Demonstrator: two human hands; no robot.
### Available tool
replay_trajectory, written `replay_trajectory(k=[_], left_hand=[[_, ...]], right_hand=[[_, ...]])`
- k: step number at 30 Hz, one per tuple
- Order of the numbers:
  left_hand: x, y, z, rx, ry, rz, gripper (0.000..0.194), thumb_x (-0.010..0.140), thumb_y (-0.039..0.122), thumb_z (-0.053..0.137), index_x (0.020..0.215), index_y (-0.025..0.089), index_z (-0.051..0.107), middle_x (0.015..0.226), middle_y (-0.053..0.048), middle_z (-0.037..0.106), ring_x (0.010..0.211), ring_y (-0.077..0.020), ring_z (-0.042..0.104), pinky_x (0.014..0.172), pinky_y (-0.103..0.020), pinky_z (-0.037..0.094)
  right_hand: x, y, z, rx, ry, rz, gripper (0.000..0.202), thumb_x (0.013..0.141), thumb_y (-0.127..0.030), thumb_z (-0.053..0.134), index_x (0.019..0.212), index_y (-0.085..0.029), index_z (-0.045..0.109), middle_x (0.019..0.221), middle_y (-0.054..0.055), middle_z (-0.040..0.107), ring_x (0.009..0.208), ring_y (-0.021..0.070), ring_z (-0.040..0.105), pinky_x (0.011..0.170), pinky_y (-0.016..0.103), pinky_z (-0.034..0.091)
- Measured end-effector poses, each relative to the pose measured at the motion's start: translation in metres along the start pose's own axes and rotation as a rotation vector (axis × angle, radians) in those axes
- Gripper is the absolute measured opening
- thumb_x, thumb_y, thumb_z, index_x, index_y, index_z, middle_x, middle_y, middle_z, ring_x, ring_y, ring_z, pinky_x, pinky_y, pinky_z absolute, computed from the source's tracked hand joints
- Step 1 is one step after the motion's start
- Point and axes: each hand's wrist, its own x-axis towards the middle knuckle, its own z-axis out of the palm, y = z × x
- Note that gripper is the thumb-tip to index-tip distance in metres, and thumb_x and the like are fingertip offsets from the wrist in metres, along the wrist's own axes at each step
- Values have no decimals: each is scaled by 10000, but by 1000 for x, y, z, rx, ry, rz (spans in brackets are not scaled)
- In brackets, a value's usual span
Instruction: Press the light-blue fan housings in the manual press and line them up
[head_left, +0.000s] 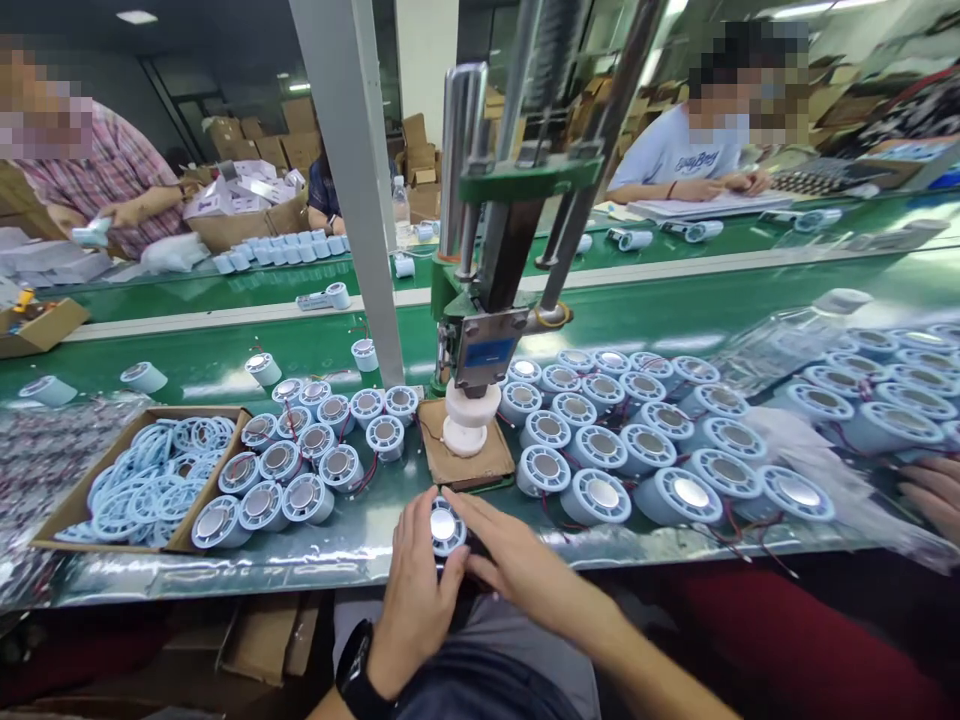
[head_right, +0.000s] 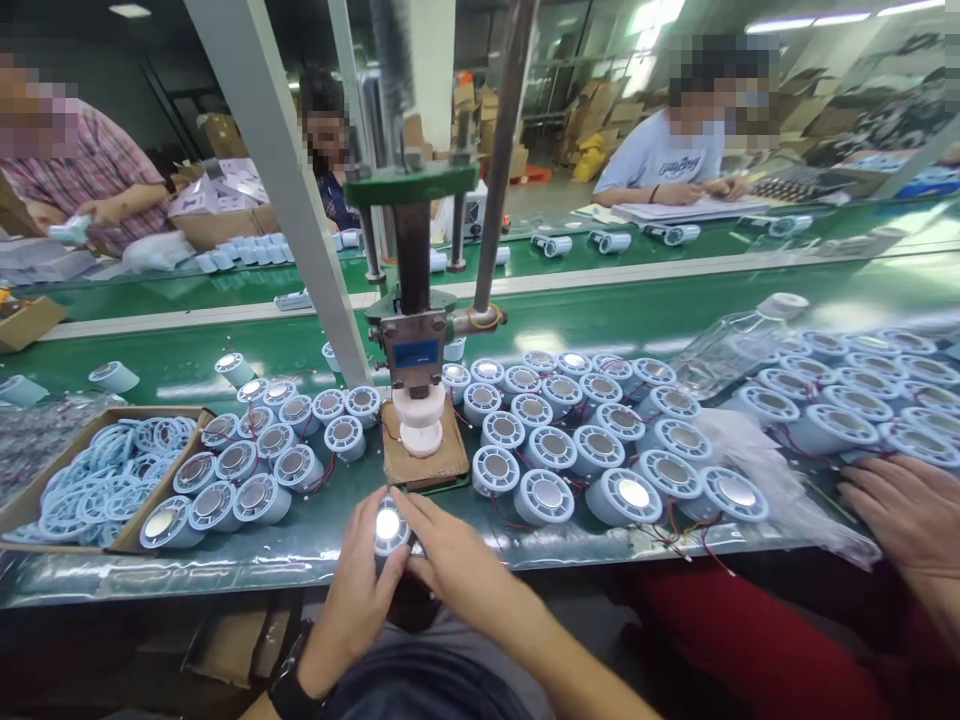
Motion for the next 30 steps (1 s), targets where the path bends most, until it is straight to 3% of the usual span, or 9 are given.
replay_trajectory(k=[2, 5, 7, 10, 12, 16, 21, 26, 30], left_hand=[[1, -4, 0, -25, -15, -6, 544, 941, 316, 480, 1452, 162, 374, 1474, -168, 444, 1391, -285, 400, 1149, -514, 339], [4, -5, -4, -70, -2, -40, 549, 883, 342, 547, 1388, 143, 465, 1406, -172, 535, 1318, -306, 494, 1111, -518, 388], [7, -2, -8, -91, 32, -85, 549, 806, 334, 621, 1313, 141, 543, 1307, -162, 620, 1217, -318, 581, 1060, -513, 440], [22, 7, -19, -117, 95, -113, 535, 711, 304, 692, 1220, 156, 620, 1166, -123, 702, 1075, -308, 658, 985, -482, 499], [42, 16, -29, -139, 136, -81, 531, 691, 300, 716, 1198, 163, 638, 1132, -105, 718, 1040, -290, 670, 968, -452, 509], [95, 32, -37, -193, 207, 21, 533, 677, 304, 754, 1174, 141, 650, 1114, -109, 719, 1011, -273, 671, 958, -424, 507], [139, 47, -14, -416, 54, 94, 538, 671, 258, 768, 1175, 125, 633, 1155, -115, 703, 1032, -254, 656, 952, -386, 500], [144, 42, -3, -453, -42, 106, 513, 675, 257, 777, 1149, 116, 643, 1125, -108, 712, 1040, -262, 651, 975, -401, 484], [138, 28, 2, -468, -2, 155, 672, 699, 237, 771, 1320, 140, 533, 1304, -126, 628, 1197, -270, 588, 1068, -409, 428]], right_hand=[[19, -20, -59, -125, 60, -98, 684, 805, -93, 635, 1450, -249, 470, 1377, 61, 564, 1249, 218, 583, 1057, 378, 517], [67, -66, -164, -400, 523, -252, 494, 865, -165, 613, 1356, -186, 557, 1298, 46, 621, 1237, 192, 583, 1087, 374, 471], [108, -95, -226, -532, 804, -219, 470, 893, -220, 563, 1350, -116, 533, 1321, 37, 599, 1282, 167, 522, 1089, 309, 392], [168, -117, -279, -357, 832, -100, 542, 919, -371, 397, 1337, -34, 468, 1324, 74, 584, 1164, 112, 582, 861, 180, 424], [198, -117, -287, -144, 733, -94, 685, 911, -401, 112, 1289, 82, 418, 1183, 118, 637, 937, 56, 655, 696, 128, 406], [216, -104, -277, -70, 757, -116, 955, 632, -286, -288, 1141, 256, 310, 931, 67, 632, 630, -52, 574, 554, 92, 288], [211, -94, -277, -11, 711, -169, 770, 864, -448, -61, 1111, 32, 487, 1001, 37, 702, 505, -111, 551, 525, 51, 270], [219, -102, -284, -17, 715, -104, 622, 936, -357, -9, 1082, -36, 503, 1008, -6, 705, 570, -116, 582, 538, 50, 308], [165, -119, -274, 0, 788, -161, 475, 974, -269, 156, 1055, -80, 584, 1063, -25, 680, 737, -49, 645, 640, 98, 427]])
